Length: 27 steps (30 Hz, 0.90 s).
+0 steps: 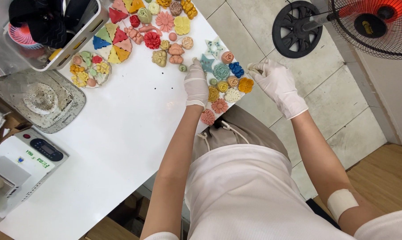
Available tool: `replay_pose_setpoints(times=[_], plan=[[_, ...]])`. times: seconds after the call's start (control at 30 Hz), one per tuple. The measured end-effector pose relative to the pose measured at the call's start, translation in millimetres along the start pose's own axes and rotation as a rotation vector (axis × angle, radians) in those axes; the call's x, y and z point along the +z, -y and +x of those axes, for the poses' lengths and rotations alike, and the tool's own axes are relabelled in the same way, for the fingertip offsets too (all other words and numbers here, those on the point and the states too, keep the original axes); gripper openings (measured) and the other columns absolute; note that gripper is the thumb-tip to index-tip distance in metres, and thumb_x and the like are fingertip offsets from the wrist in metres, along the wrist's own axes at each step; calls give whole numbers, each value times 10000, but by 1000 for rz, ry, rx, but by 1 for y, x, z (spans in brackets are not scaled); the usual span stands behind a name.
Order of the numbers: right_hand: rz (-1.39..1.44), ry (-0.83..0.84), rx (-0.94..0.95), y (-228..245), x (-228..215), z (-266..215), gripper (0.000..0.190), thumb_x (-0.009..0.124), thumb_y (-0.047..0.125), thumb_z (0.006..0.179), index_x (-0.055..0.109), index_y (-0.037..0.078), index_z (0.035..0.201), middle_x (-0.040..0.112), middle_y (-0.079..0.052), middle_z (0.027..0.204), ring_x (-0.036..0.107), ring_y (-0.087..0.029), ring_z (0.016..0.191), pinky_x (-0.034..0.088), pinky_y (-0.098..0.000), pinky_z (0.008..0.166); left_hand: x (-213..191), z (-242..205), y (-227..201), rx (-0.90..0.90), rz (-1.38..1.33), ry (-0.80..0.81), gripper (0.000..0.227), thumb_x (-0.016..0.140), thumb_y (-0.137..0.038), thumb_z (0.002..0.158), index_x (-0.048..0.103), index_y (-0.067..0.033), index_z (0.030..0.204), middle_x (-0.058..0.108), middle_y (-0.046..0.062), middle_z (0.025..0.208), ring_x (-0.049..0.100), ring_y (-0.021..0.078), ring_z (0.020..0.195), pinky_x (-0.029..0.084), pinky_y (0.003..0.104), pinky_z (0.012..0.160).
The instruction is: The person picks up colorful flower-shaped wax pieces one at a time from a pile on a white table and arranges them into neat rows on the table surface. They continue sorting and placing the pieces, grouping them by type and color across the table.
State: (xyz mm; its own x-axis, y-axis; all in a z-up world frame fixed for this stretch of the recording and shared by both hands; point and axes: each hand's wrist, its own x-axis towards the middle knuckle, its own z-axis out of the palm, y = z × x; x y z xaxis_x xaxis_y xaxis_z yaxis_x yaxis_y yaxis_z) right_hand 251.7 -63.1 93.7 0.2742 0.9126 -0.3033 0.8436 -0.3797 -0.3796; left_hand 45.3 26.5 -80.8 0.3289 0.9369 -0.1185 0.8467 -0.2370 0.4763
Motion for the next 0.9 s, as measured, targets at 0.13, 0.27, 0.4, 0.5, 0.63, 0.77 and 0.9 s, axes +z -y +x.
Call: replay_pose_setpoints(times=[0.13,0.27,0.4,0.5,0.63,0.77,0.9], plan=[[5,32,14,6,1,1,278,678,382,966,792,204,1147,715,-129,1082,693,-332,945,540,-448,826,-13,-7,-4,11,-32,-19,596,604,-55,917,411,57,1470,660,202,1101,705,336,904,574,406,772],[-2,4,-38,8,3,-1,287,686,373,957,791,186,1148,716,-130,1075,689,-336,940,540,-447,823,-54,-21,-11,-9,-107,-24,635,623,-141,942,407,24,1516,673,180,1095,693,327,895,558,421,767],[-27,8,-21,7,1,-3,287,684,368,953,790,199,1159,704,-130,1016,684,-332,898,543,-446,812,-76,-33,14,98,73,-238,515,634,-169,961,518,-99,1458,660,171,1216,661,285,830,545,425,698],[-42,35,-32,15,-2,-6,289,689,387,963,786,213,1172,691,-138,978,678,-336,889,540,-453,801,-83,-30,33,121,139,-168,471,620,-146,982,551,-144,1448,624,121,1014,638,288,839,528,429,671],[-59,75,24,28,-5,-9,287,675,386,959,785,248,1185,688,-137,970,680,-332,874,542,-452,787,-87,-25,42,154,117,-123,361,595,-113,982,599,-171,1338,600,85,1008,632,268,874,517,425,707],[-38,41,-27,28,0,-10,275,674,376,956,790,234,1162,702,-120,1015,688,-329,899,547,-445,802,-80,-16,48,278,188,-185,474,568,-54,897,602,-100,1368,605,99,992,616,253,832,507,393,659],[-49,57,-26,34,-3,-11,267,672,367,952,792,245,1157,708,-113,1016,689,-326,885,549,-442,795,-69,-7,58,369,374,-193,410,577,-76,902,618,-90,1310,594,82,989,622,242,859,506,378,656]])
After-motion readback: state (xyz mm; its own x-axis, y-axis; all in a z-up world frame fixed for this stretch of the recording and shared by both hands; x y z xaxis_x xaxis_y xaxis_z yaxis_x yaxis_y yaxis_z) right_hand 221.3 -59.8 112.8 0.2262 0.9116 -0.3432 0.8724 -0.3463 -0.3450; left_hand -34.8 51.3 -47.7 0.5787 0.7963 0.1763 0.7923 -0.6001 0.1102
